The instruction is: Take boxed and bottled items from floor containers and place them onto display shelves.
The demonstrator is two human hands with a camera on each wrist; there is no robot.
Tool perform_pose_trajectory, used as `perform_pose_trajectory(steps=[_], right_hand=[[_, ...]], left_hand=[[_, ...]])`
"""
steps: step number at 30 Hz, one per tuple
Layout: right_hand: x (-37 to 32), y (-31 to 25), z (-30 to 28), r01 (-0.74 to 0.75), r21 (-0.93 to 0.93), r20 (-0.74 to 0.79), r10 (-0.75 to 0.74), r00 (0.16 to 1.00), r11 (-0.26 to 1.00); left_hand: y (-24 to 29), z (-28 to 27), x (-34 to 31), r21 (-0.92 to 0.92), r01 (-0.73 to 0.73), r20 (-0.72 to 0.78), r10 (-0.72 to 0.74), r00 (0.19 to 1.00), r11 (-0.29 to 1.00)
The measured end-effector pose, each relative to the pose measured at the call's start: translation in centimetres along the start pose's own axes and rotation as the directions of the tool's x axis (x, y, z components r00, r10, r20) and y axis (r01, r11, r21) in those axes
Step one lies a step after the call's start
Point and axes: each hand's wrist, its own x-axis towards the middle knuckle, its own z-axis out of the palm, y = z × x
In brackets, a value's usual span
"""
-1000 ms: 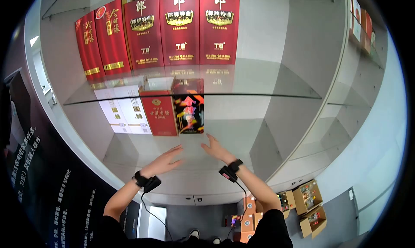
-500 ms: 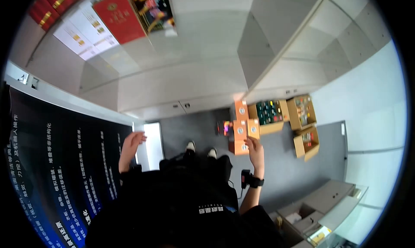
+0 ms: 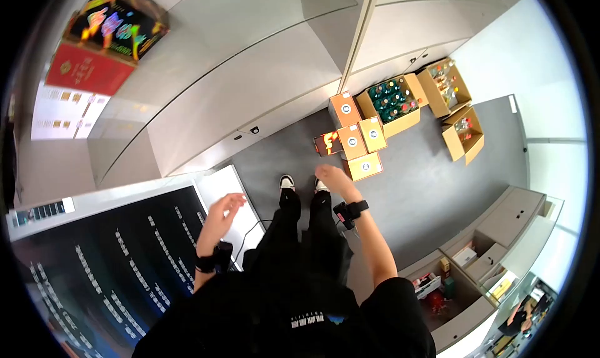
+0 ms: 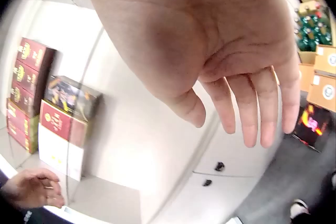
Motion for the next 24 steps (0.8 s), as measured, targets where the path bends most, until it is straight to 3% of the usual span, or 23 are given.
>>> perform_pose_trajectory(steps=[1, 5, 7, 9, 11, 13, 14, 15, 16, 17, 19, 24], right_hand=[[1.9, 2.0, 1.8, -0.005, 0.026, 0.0, 0.005, 1.0, 1.0], [7.0, 13.5, 6.5, 0.115, -0.254, 0.226, -0.056, 0.973, 0.96], [10.1, 18.4, 9.1, -0.088, -0.433, 0.279, 0.226, 0.933, 0.897], [10.2, 21.2, 9.0, -0.448, -0.319, 0.082, 0.496, 0.865, 0.835], [12.0, 23.0, 10.1, -0.643, -0.245, -0.045, 0.654, 0.755, 0.725], [14.5, 24.8, 10.7, -0.63, -0.285, -0.131, 0.621, 0.773, 0.723], [15.4, 24.2, 10.5, -0.544, -0.422, -0.187, 0.517, 0.835, 0.726], [16.1, 25.3, 11.4, -0.415, -0.54, -0.322, 0.275, 0.906, 0.732], [17.8, 26.0, 11.1, -0.32, -0.707, -0.353, 0.078, 0.932, 0.63], [19.5, 26.5, 11.6, -0.247, -0.766, -0.311, -0.006, 0.951, 0.594], [21.7, 26.3, 11.7, -0.16, -0.912, -0.188, -0.038, 0.981, 0.377], [24.9, 28.0, 11.9, -0.025, -0.986, -0.014, 0.071, 0.997, 0.163]], left_hand=[[-0.4, 0.2, 0.3, 0.025, 0.051, 0.021, -0.051, 0.998, 0.998], [-1.9, 2.8, 2.0, 0.083, 0.124, 0.088, -0.131, 0.987, 0.989], [-2.9, 3.5, 3.1, 0.175, 0.127, 0.092, -0.145, 0.985, 0.976], [-4.0, 4.9, 3.6, 0.149, 0.177, 0.09, -0.192, 0.977, 0.973], [-5.3, 5.8, 3.9, 0.194, 0.214, 0.101, -0.236, 0.966, 0.957], [-6.9, 6.7, 4.5, 0.21, 0.244, 0.114, -0.271, 0.956, 0.947], [-7.5, 7.0, 4.6, 0.218, 0.264, 0.131, -0.296, 0.946, 0.94], [-8.0, 7.6, 4.4, 0.223, 0.289, 0.148, -0.325, 0.934, 0.931], [-8.5, 8.0, 4.6, 0.195, 0.343, 0.157, -0.374, 0.914, 0.919], [-9.3, 8.1, 4.6, 0.211, 0.353, 0.153, -0.388, 0.909, 0.911], [-10.6, 8.1, 4.5, 0.229, 0.404, 0.128, -0.439, 0.89, 0.886], [-11.2, 7.6, 5.1, 0.287, 0.451, 0.072, -0.488, 0.87, 0.845]])
